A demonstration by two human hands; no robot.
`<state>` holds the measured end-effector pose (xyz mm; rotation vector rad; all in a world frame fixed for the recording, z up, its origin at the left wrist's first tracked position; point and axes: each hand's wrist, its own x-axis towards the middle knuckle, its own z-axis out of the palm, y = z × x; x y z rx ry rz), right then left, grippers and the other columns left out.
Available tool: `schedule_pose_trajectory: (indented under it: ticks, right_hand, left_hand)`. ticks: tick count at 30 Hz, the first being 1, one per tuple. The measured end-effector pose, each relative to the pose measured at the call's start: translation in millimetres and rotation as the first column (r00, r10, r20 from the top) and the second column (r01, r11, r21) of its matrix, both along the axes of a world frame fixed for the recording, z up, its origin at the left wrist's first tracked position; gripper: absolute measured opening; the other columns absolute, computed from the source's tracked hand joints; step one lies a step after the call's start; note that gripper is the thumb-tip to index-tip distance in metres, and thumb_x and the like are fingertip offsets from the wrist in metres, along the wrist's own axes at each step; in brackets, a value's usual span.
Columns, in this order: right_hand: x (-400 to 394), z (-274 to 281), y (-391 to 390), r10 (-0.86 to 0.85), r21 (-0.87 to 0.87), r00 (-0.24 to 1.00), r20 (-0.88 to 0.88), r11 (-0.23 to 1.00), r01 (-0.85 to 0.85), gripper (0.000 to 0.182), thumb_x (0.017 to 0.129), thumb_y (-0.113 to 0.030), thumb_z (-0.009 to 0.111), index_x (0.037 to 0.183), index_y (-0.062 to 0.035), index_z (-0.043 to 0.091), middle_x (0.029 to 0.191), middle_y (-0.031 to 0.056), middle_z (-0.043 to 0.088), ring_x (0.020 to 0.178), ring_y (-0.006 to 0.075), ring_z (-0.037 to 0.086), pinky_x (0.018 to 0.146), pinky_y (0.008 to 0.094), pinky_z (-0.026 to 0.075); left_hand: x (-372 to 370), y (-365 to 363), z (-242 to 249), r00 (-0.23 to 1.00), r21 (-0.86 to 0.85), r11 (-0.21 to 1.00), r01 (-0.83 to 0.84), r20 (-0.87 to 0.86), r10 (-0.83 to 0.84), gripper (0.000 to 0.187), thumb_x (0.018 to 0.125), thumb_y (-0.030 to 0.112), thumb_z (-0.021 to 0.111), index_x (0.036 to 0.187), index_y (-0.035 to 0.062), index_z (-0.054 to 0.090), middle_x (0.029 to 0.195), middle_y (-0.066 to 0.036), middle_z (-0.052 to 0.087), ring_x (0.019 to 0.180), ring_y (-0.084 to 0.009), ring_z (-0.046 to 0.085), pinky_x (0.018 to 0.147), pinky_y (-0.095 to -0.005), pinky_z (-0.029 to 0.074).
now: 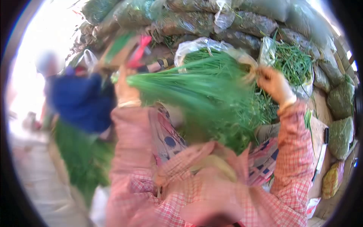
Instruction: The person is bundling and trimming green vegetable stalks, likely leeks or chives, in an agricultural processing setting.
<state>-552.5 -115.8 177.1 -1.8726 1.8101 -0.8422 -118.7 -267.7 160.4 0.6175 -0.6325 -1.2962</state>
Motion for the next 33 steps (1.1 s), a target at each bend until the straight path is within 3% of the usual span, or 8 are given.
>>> schedule_pose_trajectory:
  ticks: [3, 6, 10, 12, 16, 25, 29, 33]
  right_hand:
    - [16, -2, 36, -0.172, -0.087, 0.736, -0.655, 0.984, 0.154, 0.066, 0.059, -0.013, 0.074, 0.120, -0.0041, 0.049, 0.098, 0.0126, 0.061, 0.090, 0.0305, 0.058, 0.080, 0.0360, 0.046]
    - [61, 35, 21, 0.021, -0.508, 0.994, -0.108, 0.858, -0.073, 0.080, 0.053, -0.024, 0.079, 0.122, -0.0014, 0.044, 0.108, 0.0212, 0.055, 0.099, 0.0353, 0.054, 0.087, 0.0404, 0.043]
    - [119, 86, 4, 0.273, -0.866, 0.957, 0.099, 0.498, -0.052, 0.105, 0.043, -0.031, 0.080, 0.129, 0.0038, 0.031, 0.109, 0.0170, 0.051, 0.104, 0.0357, 0.049, 0.097, 0.0447, 0.028]
    - [124, 100, 8, 0.361, -0.817, 0.920, 0.153, 0.570, -0.088, 0.115, 0.039, -0.033, 0.079, 0.133, 0.0040, 0.024, 0.111, 0.0179, 0.051, 0.103, 0.0320, 0.050, 0.098, 0.0443, 0.025]
    - [63, 123, 47, 0.309, -0.712, 0.944, 0.115, 0.689, -0.139, 0.105, 0.050, -0.022, 0.074, 0.134, 0.0027, 0.017, 0.095, 0.0225, 0.058, 0.091, 0.0352, 0.058, 0.081, 0.0430, 0.042]
    - [-90, 94, 210, -0.459, -0.101, 0.885, 0.074, 0.880, 0.465, 0.068, 0.063, -0.008, 0.063, 0.126, -0.0017, 0.039, 0.101, 0.0181, 0.058, 0.096, 0.0246, 0.057, 0.082, 0.0338, 0.045]
    - [-151, 9, 264, -0.713, 0.015, 0.679, 0.174, 0.691, 0.722, 0.066, 0.063, -0.007, 0.063, 0.125, 0.0001, 0.040, 0.106, 0.0168, 0.056, 0.099, 0.0251, 0.054, 0.088, 0.0319, 0.042]
    - [-192, -78, 273, -0.824, 0.033, 0.558, 0.103, 0.563, 0.826, 0.073, 0.063, -0.007, 0.063, 0.130, -0.0011, 0.034, 0.107, 0.0210, 0.055, 0.102, 0.0295, 0.053, 0.088, 0.0340, 0.042]
  left_hand:
    - [13, 3, 43, 0.937, -0.123, 0.951, -0.282, 0.180, 0.301, 0.015, 0.089, 0.017, 0.053, 0.076, 0.0101, 0.051, 0.066, 0.000, 0.049, 0.060, -0.0119, 0.048, 0.055, -0.0241, 0.042]
    - [-47, 30, 93, 0.551, -0.463, 0.870, -0.169, 0.688, 0.473, 0.013, 0.089, 0.011, 0.047, 0.079, 0.0057, 0.052, 0.066, -0.001, 0.050, 0.061, -0.0135, 0.049, 0.056, -0.0298, 0.041]
    - [-120, 52, 112, 0.925, -0.512, 0.793, 0.331, 0.344, -0.164, 0.011, 0.089, 0.005, 0.043, 0.084, 0.0065, 0.053, 0.075, 0.000, 0.050, 0.072, -0.0134, 0.050, 0.067, -0.0264, 0.040]
    - [-178, 108, 122, 0.842, -0.632, 0.685, 0.362, 0.537, 0.051, 0.007, 0.090, 0.013, 0.045, 0.086, 0.0077, 0.048, 0.074, 0.001, 0.046, 0.067, -0.0103, 0.046, 0.067, -0.0224, 0.036]
    - [-239, 129, 178, 0.525, -0.673, 0.132, 0.728, 0.423, -0.739, 0.009, 0.091, 0.013, 0.040, 0.083, 0.0086, 0.040, 0.074, 0.000, 0.036, 0.070, -0.0111, 0.036, 0.070, -0.0265, 0.034]
    - [-470, 201, 84, 0.288, -0.082, 0.319, 0.944, -0.265, -0.920, 0.020, 0.085, 0.027, 0.059, 0.096, 0.0113, 0.055, 0.088, -0.002, 0.056, 0.083, -0.0123, 0.053, 0.076, -0.0286, 0.043]
    - [-571, 189, -161, 0.423, -0.043, 0.443, 0.895, 0.396, -0.815, 0.017, 0.080, 0.020, 0.056, 0.074, 0.0047, 0.063, 0.068, -0.012, 0.061, 0.065, -0.0202, 0.060, 0.059, -0.0359, 0.046]
    - [-551, 197, -153, 0.065, 0.018, 0.629, 0.777, 0.992, -0.109, 0.015, 0.076, 0.016, 0.053, 0.072, 0.0066, 0.063, 0.063, -0.014, 0.060, 0.059, -0.0296, 0.061, 0.051, -0.0415, 0.047]
